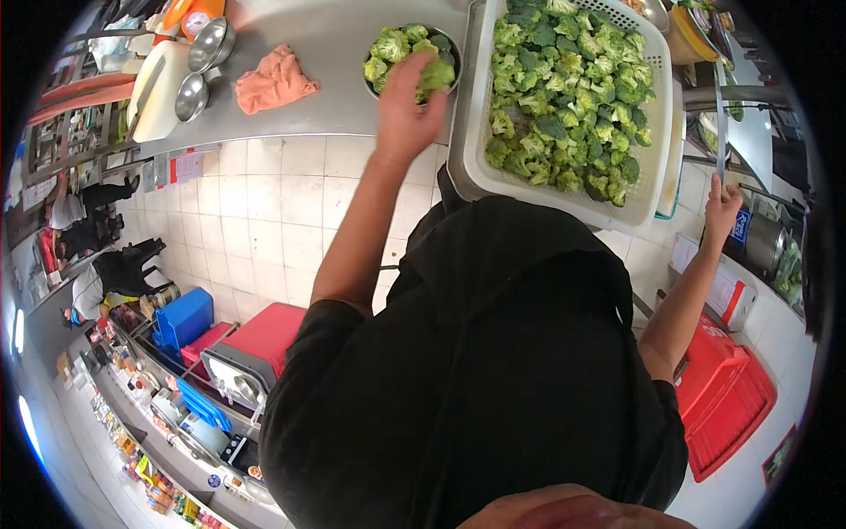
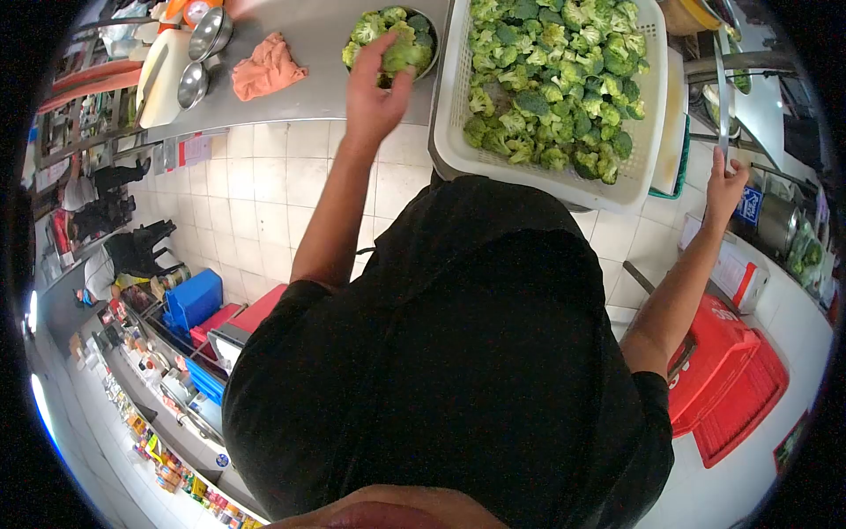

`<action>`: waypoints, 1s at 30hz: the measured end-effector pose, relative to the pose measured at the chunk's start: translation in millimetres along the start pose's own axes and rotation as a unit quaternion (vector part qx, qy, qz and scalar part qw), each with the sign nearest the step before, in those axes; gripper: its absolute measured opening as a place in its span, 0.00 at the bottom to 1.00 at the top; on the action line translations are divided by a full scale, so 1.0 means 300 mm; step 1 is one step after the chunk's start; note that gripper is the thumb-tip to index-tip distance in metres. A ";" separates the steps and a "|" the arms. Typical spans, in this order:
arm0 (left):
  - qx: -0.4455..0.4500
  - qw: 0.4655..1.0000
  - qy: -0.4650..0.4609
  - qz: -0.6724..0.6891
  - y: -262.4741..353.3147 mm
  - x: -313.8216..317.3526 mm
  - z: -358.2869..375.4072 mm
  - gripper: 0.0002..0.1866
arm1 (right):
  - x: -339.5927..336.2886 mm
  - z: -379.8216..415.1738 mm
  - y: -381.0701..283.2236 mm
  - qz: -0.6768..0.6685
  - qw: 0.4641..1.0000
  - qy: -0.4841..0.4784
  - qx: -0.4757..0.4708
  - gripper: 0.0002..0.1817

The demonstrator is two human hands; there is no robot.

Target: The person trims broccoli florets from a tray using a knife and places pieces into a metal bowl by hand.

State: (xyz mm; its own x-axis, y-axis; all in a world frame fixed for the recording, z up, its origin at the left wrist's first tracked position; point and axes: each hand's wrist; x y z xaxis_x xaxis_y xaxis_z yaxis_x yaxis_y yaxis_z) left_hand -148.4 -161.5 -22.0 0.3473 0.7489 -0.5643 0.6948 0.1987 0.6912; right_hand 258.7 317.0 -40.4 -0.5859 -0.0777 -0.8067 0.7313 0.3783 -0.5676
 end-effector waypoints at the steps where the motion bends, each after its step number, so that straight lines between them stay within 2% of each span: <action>1: 0.013 0.999 0.010 -0.038 -0.029 -0.014 -0.008 0.28 | 0.002 0.024 -0.014 -0.041 0.999 -0.016 0.030 0.37; 3: 0.038 0.993 0.006 -0.114 -0.090 -0.030 -0.022 0.28 | 0.014 0.059 -0.036 -0.123 0.987 -0.048 0.090 0.38; 6: 0.057 0.977 -0.038 -0.202 -0.143 -0.024 -0.020 0.30 | 0.058 0.094 -0.028 -0.206 0.970 -0.068 0.112 0.40; 11: 0.044 0.964 -0.097 -0.244 -0.158 0.038 0.002 0.31 | 0.089 0.148 -0.046 -0.180 0.975 -0.085 0.094 0.42; 17: 0.045 0.967 -0.057 -0.245 -0.173 0.036 0.018 0.33 | 0.066 0.189 -0.102 -0.159 0.980 -0.074 0.098 0.37; 18: 0.049 0.967 -0.057 -0.245 -0.170 0.034 0.019 0.34 | 0.059 0.196 -0.101 -0.186 0.974 -0.076 0.104 0.40; 21: 0.048 0.967 -0.071 -0.240 -0.156 0.033 0.025 0.35 | 0.050 0.208 -0.106 -0.221 0.966 -0.061 0.118 0.39; 27: 0.081 0.978 -0.043 -0.186 -0.153 0.019 0.004 0.34 | -0.005 0.239 -0.146 -0.236 0.963 -0.062 0.110 0.35; 29: 0.067 0.980 0.026 -0.187 -0.194 -0.020 0.007 0.30 | -0.001 0.244 -0.133 -0.254 0.959 -0.059 0.110 0.35; 30: 0.043 0.979 0.066 -0.186 -0.251 -0.047 0.018 0.29 | -0.008 0.241 -0.122 -0.209 0.970 -0.056 0.113 0.34</action>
State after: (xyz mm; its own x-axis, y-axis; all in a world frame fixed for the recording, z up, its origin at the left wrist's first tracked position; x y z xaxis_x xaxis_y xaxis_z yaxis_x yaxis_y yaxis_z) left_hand -202.2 -190.4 -68.5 -0.0215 0.7114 -0.7025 0.8103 0.4240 0.4046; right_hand 258.5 236.8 -29.6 -0.8154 -0.2858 -0.5034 0.5031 0.0802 -0.8605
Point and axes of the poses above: each hand's wrist, its own z-axis away from the middle knuckle, its own x-axis out of the palm, y = z × x, and after that the axes turned 6 degrees about -y, right-handed
